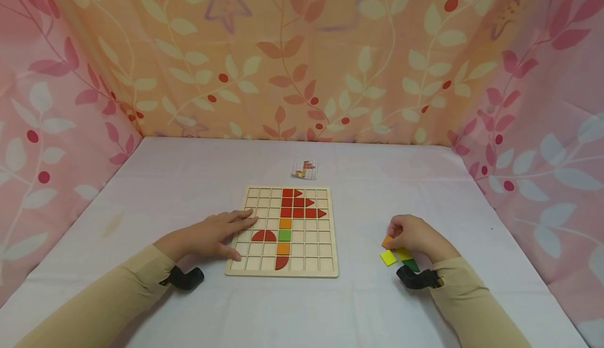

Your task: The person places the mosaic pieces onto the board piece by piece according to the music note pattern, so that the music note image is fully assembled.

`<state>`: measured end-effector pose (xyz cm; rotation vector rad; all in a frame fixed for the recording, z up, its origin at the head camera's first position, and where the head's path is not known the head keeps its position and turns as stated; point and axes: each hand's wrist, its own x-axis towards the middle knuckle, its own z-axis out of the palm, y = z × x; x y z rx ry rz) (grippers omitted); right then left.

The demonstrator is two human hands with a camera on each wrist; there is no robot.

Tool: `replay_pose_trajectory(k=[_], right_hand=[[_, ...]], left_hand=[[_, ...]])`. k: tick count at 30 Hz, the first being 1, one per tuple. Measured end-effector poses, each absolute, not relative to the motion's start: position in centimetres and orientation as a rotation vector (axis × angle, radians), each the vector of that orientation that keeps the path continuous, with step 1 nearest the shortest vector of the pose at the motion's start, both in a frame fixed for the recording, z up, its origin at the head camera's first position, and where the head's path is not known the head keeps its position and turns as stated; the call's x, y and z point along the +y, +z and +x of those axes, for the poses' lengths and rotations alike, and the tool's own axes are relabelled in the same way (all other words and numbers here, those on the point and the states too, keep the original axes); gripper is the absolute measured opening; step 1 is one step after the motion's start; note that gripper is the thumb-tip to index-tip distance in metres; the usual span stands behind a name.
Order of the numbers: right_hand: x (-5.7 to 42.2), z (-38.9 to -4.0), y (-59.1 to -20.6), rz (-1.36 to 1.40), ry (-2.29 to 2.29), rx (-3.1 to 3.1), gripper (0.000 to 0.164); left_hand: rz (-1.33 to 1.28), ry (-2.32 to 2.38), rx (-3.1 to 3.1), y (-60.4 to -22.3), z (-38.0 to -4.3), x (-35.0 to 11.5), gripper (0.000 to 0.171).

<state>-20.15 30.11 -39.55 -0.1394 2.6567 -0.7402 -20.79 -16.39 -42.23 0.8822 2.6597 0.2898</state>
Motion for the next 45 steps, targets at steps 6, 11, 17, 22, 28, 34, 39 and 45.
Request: replay_pose_trajectory(k=[6,11,17,22,28,34,39,45], right_hand=[[29.4,-20.5,-38.8,-0.231,-0.809,2.629,0.012],[27.2,-21.2,-37.9,-0.327,-0.863,2.643,0.012],[22.9,-22.3,-37.2,-0.359,-0.891,2.626,0.006],[18.9,-22.7,-37.0,-0.423,-0.941,2.604,0.004],[14.4,-22.3,-37.4,-0.669,-0.904,2.600,0.004],[10.6,-21.7,-38.3,-0.840,-0.918,2.562,0.005],[8.2,-21.5,-39.0,-0.850,-0.967,2.556,0.007],[6.5,-21.0,-39.5,-0.803,-1.001,2.532,0.008]], left_hand=[[0.892,0.303,2.653,-42.0,-20.6,-16.4,0.091],[0.907,0.292,2.654,-42.4,-20.7,-16.6,0.092],[0.918,0.296,2.654,-42.8,-20.8,-16.7,0.092],[0.901,0.299,2.647,-42.5,-20.8,-16.6,0.092],[0.906,0.302,2.643,-42.3,-20.9,-16.4,0.092],[0.914,0.300,2.647,-42.1,-20.9,-16.5,0.091],[0.931,0.297,2.647,-42.0,-20.9,-16.5,0.092],[0.944,0.309,2.646,-42.0,-21.0,-16.5,0.092]])
